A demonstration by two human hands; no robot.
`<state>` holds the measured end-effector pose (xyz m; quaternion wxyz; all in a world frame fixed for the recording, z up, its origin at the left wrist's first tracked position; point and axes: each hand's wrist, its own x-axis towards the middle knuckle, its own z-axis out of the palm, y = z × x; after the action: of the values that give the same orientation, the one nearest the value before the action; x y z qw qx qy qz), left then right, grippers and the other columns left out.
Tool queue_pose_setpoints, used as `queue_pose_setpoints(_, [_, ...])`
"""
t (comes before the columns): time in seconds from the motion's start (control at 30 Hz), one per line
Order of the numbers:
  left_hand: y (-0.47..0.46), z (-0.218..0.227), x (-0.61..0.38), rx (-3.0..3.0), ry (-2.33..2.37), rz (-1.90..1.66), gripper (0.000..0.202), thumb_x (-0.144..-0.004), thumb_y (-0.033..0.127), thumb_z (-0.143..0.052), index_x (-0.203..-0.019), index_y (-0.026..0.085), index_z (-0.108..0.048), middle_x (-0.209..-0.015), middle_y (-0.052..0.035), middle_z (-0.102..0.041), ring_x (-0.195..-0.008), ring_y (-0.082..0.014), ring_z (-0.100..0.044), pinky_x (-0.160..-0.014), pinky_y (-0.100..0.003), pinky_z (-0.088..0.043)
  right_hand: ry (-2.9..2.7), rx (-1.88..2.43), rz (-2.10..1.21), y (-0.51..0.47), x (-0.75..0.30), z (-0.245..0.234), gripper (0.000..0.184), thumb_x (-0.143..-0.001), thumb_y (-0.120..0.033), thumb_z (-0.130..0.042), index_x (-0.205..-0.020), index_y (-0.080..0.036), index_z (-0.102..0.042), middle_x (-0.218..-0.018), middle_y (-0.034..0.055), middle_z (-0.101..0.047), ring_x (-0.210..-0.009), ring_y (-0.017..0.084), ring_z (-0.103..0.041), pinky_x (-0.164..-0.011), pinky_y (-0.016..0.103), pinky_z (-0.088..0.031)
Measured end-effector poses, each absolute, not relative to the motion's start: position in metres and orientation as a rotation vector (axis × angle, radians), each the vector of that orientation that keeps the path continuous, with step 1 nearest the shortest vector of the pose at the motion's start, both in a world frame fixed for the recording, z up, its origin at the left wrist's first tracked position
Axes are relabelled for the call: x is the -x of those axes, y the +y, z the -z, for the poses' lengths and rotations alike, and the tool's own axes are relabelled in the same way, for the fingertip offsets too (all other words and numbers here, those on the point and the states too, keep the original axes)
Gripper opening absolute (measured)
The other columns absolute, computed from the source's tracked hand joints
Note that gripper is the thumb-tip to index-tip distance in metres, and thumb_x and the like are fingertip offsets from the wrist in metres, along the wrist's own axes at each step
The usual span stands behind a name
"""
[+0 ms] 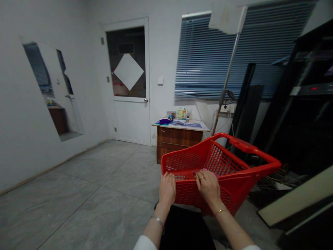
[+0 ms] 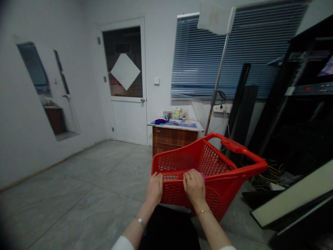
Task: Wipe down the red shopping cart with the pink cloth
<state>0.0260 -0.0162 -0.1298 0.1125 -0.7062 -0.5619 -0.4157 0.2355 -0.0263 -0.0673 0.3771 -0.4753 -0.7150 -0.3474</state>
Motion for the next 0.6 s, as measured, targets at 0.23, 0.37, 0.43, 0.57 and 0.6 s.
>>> queue_pose_setpoints(0.23, [-0.014, 0.131, -0.017, 2.066, -1.66, 1.164, 0.038, -0.1, 0.02, -0.031, -0.115, 0.013, -0.066, -0.117, -0.0111, -0.07, -0.121, -0.0269, -0.057, -0.106, -0.052, -0.044, -1.898, 1.165, 0.913, -0.023, -0.27, 0.058, 0.016, -0.091, -0.02, -0.052, -0.092, -0.018, -0.067, -0.095, 0.0069, -0.069, -0.098, 0.018, -0.058, -0.097, 0.035, -0.039])
queue_pose_setpoints(0.37, [-0.014, 0.131, -0.019, 2.057, -1.67, 1.164, 0.038, -0.1, 0.02, -0.032, -0.114, 0.014, -0.066, -0.117, -0.0113, -0.07, -0.122, -0.0263, -0.057, -0.106, -0.052, -0.043, -1.861, 1.25, 1.039, -0.019, -0.338, 0.033, 0.016, -0.09, -0.024, -0.054, -0.089, -0.016, -0.068, -0.093, 0.0086, -0.069, -0.097, 0.019, -0.058, -0.094, 0.035, -0.041])
queue_pose_setpoints(0.43, [-0.015, 0.13, -0.021, 2.054, -1.677, 1.167, 0.038, -0.1, 0.02, -0.031, -0.114, 0.014, -0.066, -0.117, -0.0112, -0.07, -0.123, -0.026, -0.056, -0.107, -0.053, -0.043, -1.826, 1.285, 1.095, -0.018, -0.36, 0.024, 0.017, -0.089, -0.025, -0.055, -0.088, -0.016, -0.068, -0.093, 0.0092, -0.069, -0.095, 0.02, -0.058, -0.092, 0.035, -0.041])
queue_pose_setpoints(0.57, [-0.02, 0.124, -0.024, 2.046, -1.698, 1.142, 0.039, -0.1, 0.019, -0.031, -0.116, 0.015, -0.066, -0.119, -0.0102, -0.069, -0.124, -0.0271, -0.055, -0.107, -0.055, -0.041, -1.773, 1.322, 1.122, -0.019, -0.357, 0.026, 0.017, -0.09, -0.025, -0.054, -0.086, -0.015, -0.068, -0.09, 0.009, -0.069, -0.094, 0.02, -0.059, -0.09, 0.035, -0.041])
queue_pose_setpoints(0.6, [-0.021, 0.122, -0.024, 2.041, -1.699, 1.131, 0.039, -0.1, 0.019, -0.031, -0.116, 0.014, -0.066, -0.12, -0.0101, -0.069, -0.125, -0.0281, -0.054, -0.108, -0.058, -0.039, -1.777, 1.317, 1.112, -0.019, -0.347, 0.031, 0.016, -0.09, -0.025, -0.055, -0.086, -0.015, -0.068, -0.09, 0.0087, -0.068, -0.095, 0.02, -0.059, -0.09, 0.035, -0.041])
